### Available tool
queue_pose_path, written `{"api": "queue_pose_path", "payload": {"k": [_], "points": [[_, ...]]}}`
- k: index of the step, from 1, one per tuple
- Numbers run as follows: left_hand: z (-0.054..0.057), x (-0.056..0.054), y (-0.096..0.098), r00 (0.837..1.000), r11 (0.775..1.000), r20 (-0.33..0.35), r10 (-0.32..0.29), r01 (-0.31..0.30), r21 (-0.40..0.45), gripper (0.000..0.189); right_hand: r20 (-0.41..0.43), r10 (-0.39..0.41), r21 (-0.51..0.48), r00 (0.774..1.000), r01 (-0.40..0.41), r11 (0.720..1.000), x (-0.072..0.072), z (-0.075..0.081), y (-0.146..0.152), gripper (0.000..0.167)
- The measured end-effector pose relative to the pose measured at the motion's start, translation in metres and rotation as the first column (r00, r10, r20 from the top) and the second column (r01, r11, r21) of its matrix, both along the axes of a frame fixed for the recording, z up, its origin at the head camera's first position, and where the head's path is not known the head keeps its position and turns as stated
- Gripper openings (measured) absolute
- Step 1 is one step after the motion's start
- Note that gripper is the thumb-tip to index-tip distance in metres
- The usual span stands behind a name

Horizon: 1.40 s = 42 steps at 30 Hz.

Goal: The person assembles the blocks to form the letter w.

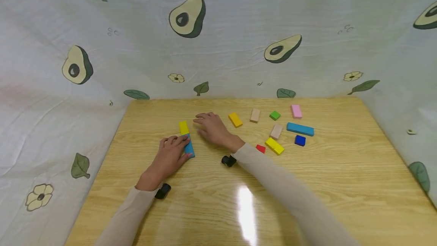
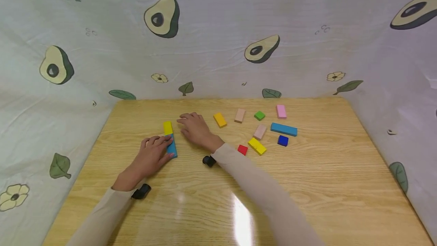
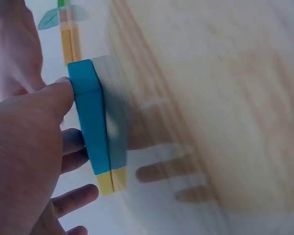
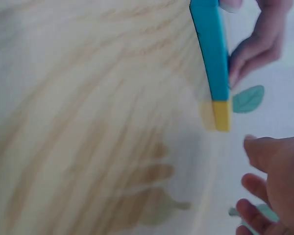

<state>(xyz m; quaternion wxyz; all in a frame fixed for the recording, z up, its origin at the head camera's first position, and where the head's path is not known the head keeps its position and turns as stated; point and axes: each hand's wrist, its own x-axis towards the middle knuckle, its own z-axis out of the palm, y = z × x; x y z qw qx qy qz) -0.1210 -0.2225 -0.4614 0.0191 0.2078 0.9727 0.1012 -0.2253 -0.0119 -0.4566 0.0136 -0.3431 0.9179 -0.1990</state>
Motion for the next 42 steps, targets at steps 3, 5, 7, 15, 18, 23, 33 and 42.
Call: {"api": "queue_pose_path", "payload": {"k": [3, 5, 7, 15, 18, 23, 33, 42], "points": [[0.0, 0.0, 0.0, 1.0, 1.0, -0.001, -0.003, 0.003, -0.006, 0.059, -0.003, -0.012, -0.003, 1.0, 0.012, 1.0, 0.006, 0.005, 0.019, 0.044], [0.0, -0.001, 0.0, 1.0, 1.0, 0.0, -0.002, 0.002, -0.011, 0.058, 0.004, -0.018, -0.024, 1.0, 0.018, 1.0, 0.01, 0.01, 0.032, 0.044], [0.0, -0.001, 0.0, 1.0, 1.0, 0.0, -0.004, 0.004, -0.013, 0.057, -0.002, -0.025, -0.038, 1.0, 0.025, 0.999, 0.014, 0.015, 0.045, 0.045], [0.003, -0.002, 0.002, 1.0, 1.0, -0.016, -0.022, 0.022, -0.012, 0.057, -0.006, -0.087, -0.084, 0.996, 0.086, 0.993, 0.026, 0.026, 0.094, 0.045], [0.004, -0.002, 0.003, 0.999, 1.0, -0.027, -0.022, 0.021, -0.013, 0.056, -0.001, -0.097, -0.083, 0.995, 0.097, 0.992, 0.032, 0.027, 0.109, 0.046], [0.006, -0.003, 0.004, 0.999, 1.0, -0.052, -0.004, 0.004, 0.001, 0.055, 0.011, -0.091, -0.093, 0.996, 0.092, 0.991, 0.048, 0.025, 0.135, 0.044], [0.004, -0.012, 0.002, 0.996, 0.997, -0.06, 0.072, -0.071, 0.02, 0.061, -0.009, -0.099, -0.074, 0.995, 0.098, 0.992, 0.082, 0.009, 0.172, 0.047], [0.003, -0.014, 0.003, 0.995, 0.997, -0.047, 0.083, -0.083, 0.012, 0.063, -0.017, -0.127, -0.036, 0.992, 0.127, 0.991, 0.1, 0.002, 0.187, 0.045]]}}
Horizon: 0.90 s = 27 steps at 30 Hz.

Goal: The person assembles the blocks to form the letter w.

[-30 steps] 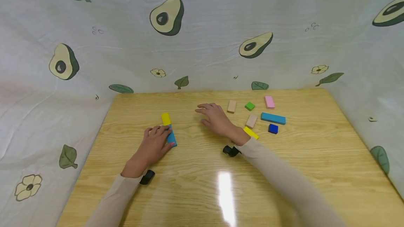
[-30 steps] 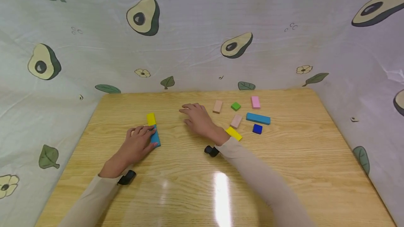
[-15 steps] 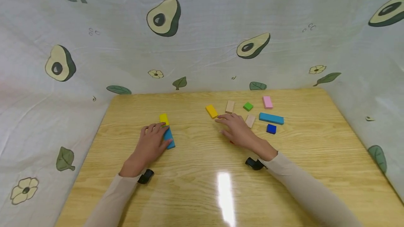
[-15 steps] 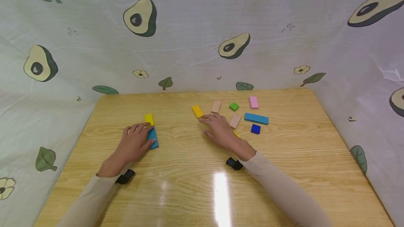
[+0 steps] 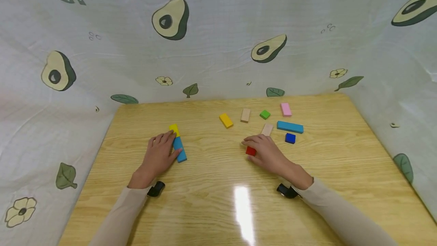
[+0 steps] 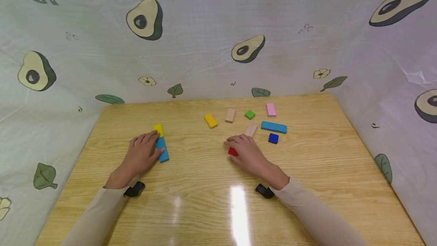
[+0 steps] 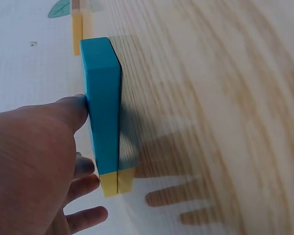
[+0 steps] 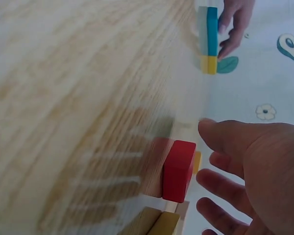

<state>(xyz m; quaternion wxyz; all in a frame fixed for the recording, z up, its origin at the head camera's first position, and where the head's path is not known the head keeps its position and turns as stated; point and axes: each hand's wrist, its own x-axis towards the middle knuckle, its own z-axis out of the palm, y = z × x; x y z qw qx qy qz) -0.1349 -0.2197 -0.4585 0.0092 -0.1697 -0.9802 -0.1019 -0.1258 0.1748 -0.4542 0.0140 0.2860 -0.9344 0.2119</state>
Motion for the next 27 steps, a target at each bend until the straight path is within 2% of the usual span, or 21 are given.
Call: {"api": "queue_pose_path", "payload": {"k": [12, 21, 27], "points": [[-0.0015, 0.0007, -0.0002, 1.0, 1.0, -0.001, 0.011, -0.011, 0.002, 0.06, -0.043, -0.005, 0.01, 0.999, 0.006, 1.0, 0.0063, -0.0065, 0.003, 0.034], [-0.0017, 0.0019, 0.0011, 1.0, 1.0, 0.012, 0.023, -0.023, -0.001, 0.06, -0.134, -0.037, 0.094, 0.99, 0.05, 0.994, 0.0079, -0.0081, 0.0038, 0.037], [-0.0026, 0.0019, 0.0008, 0.999, 1.0, 0.02, 0.03, -0.03, -0.004, 0.061, -0.154, -0.039, 0.103, 0.987, 0.056, 0.993, 0.0086, -0.0086, 0.0031, 0.037]]}}
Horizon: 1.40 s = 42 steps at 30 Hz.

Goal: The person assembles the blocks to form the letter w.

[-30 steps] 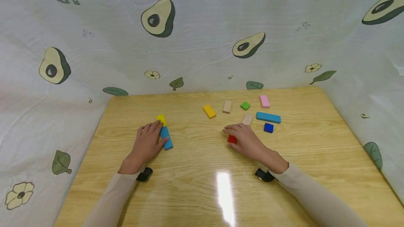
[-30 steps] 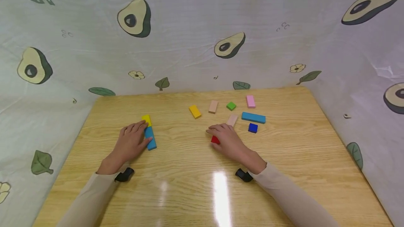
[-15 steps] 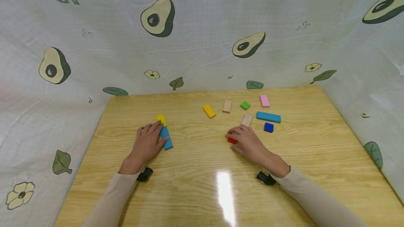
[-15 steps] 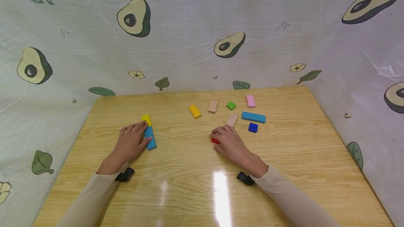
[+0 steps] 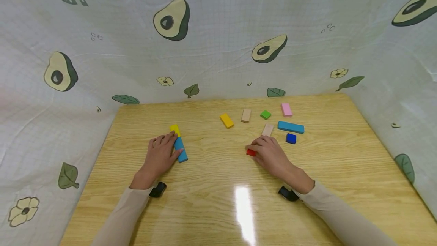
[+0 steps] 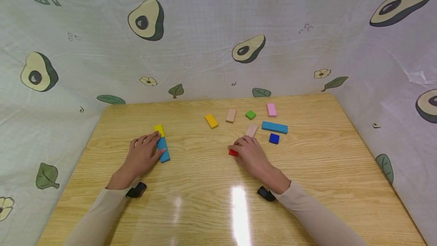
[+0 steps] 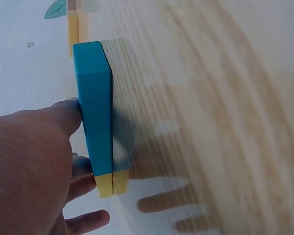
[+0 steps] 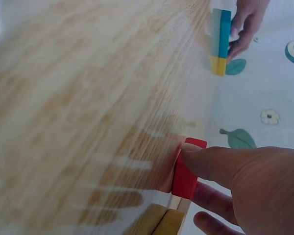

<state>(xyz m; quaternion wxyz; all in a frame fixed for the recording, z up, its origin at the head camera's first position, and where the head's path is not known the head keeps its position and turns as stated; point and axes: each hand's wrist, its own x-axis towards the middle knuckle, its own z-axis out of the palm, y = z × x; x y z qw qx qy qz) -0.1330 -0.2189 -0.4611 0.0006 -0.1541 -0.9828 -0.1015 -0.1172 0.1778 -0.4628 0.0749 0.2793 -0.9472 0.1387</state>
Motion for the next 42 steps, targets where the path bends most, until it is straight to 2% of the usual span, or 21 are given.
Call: {"api": "queue_pose_path", "payload": {"k": [10, 18, 27, 35, 42], "points": [[-0.003, 0.0, -0.001, 1.0, 1.0, 0.0, 0.002, -0.002, 0.003, 0.061, 0.002, 0.006, -0.053, 1.0, -0.006, 0.999, 0.0, -0.002, -0.005, 0.032], [-0.004, 0.0, 0.0, 1.0, 1.0, -0.005, 0.005, -0.005, 0.004, 0.062, 0.016, 0.045, -0.096, 0.999, -0.043, 0.994, 0.0, 0.005, -0.026, 0.034], [-0.004, 0.001, 0.001, 0.999, 1.0, -0.038, -0.003, 0.003, 0.005, 0.06, 0.022, 0.128, -0.075, 0.991, -0.126, 0.989, -0.001, 0.008, -0.061, 0.031], [-0.006, 0.001, 0.0, 1.0, 1.0, -0.029, 0.004, -0.005, -0.007, 0.062, 0.012, 0.22, -0.048, 0.975, -0.219, 0.975, -0.001, 0.007, -0.088, 0.031], [-0.004, 0.001, 0.001, 1.0, 1.0, -0.031, 0.005, -0.006, -0.006, 0.06, 0.0, 0.255, -0.04, 0.967, -0.255, 0.966, -0.001, 0.008, -0.107, 0.031]]}}
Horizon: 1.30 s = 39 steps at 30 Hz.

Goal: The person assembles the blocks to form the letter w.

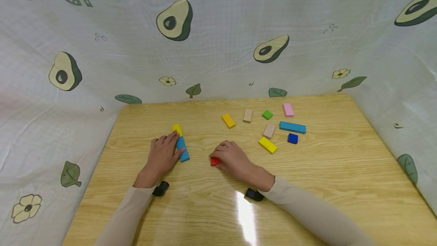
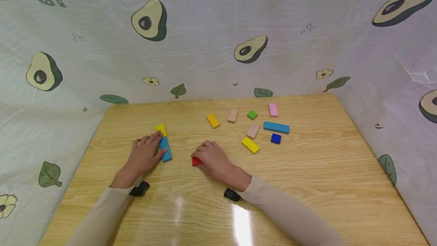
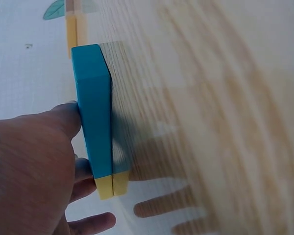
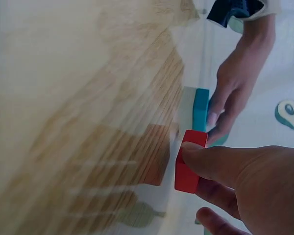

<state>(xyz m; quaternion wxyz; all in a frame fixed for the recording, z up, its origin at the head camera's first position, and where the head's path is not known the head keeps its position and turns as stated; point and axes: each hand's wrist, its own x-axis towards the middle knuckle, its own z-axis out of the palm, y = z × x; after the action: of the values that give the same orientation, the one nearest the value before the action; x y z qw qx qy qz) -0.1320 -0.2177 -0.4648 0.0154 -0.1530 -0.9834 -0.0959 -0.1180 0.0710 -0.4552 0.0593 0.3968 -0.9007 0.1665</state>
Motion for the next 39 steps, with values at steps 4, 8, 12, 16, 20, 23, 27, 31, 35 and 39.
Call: {"api": "queue_pose_path", "payload": {"k": [4, 8, 12, 16, 20, 23, 27, 31, 35, 39], "points": [[0.0, 0.0, -0.001, 1.0, 1.0, 0.01, 0.006, -0.006, -0.005, 0.061, 0.012, 0.007, 0.01, 1.0, -0.007, 1.0, 0.001, 0.002, -0.011, 0.029], [0.001, 0.0, 0.0, 1.0, 1.0, 0.011, 0.007, -0.007, -0.007, 0.061, 0.033, 0.011, 0.015, 0.999, -0.011, 1.0, 0.001, 0.004, -0.023, 0.028], [0.001, 0.0, 0.0, 1.0, 1.0, 0.017, 0.01, -0.01, -0.01, 0.062, 0.051, 0.019, 0.019, 0.999, -0.02, 1.0, 0.002, 0.002, -0.034, 0.026], [0.0, 0.0, 0.001, 1.0, 1.0, 0.023, 0.012, -0.012, -0.016, 0.062, 0.057, 0.017, 0.017, 0.998, -0.018, 1.0, 0.002, -0.001, -0.041, 0.024], [0.001, 0.0, 0.001, 1.0, 1.0, 0.014, 0.01, -0.01, -0.012, 0.061, 0.049, 0.01, 0.016, 0.999, -0.011, 1.0, 0.001, -0.002, -0.049, 0.023], [0.0, 0.0, 0.001, 1.0, 1.0, 0.001, 0.006, -0.006, -0.006, 0.061, 0.049, 0.002, 0.026, 0.999, -0.003, 1.0, 0.0, -0.002, -0.054, 0.024], [0.001, 0.0, 0.001, 1.0, 1.0, -0.007, 0.001, -0.001, -0.002, 0.061, 0.064, -0.013, 0.035, 0.998, 0.011, 0.999, -0.001, -0.002, -0.059, 0.024], [0.002, 0.0, 0.002, 1.0, 1.0, -0.001, 0.0, 0.0, -0.002, 0.061, 0.09, -0.033, 0.023, 0.995, 0.031, 0.999, -0.002, -0.002, -0.063, 0.022], [0.003, 0.001, 0.002, 1.0, 1.0, 0.005, 0.004, -0.004, -0.008, 0.061, 0.105, -0.043, 0.005, 0.994, 0.042, 0.999, -0.003, -0.002, -0.065, 0.019], [0.004, 0.001, 0.002, 1.0, 1.0, 0.011, 0.007, -0.007, -0.012, 0.06, 0.103, -0.045, 0.009, 0.994, 0.045, 0.999, -0.004, -0.002, -0.067, 0.018]]}}
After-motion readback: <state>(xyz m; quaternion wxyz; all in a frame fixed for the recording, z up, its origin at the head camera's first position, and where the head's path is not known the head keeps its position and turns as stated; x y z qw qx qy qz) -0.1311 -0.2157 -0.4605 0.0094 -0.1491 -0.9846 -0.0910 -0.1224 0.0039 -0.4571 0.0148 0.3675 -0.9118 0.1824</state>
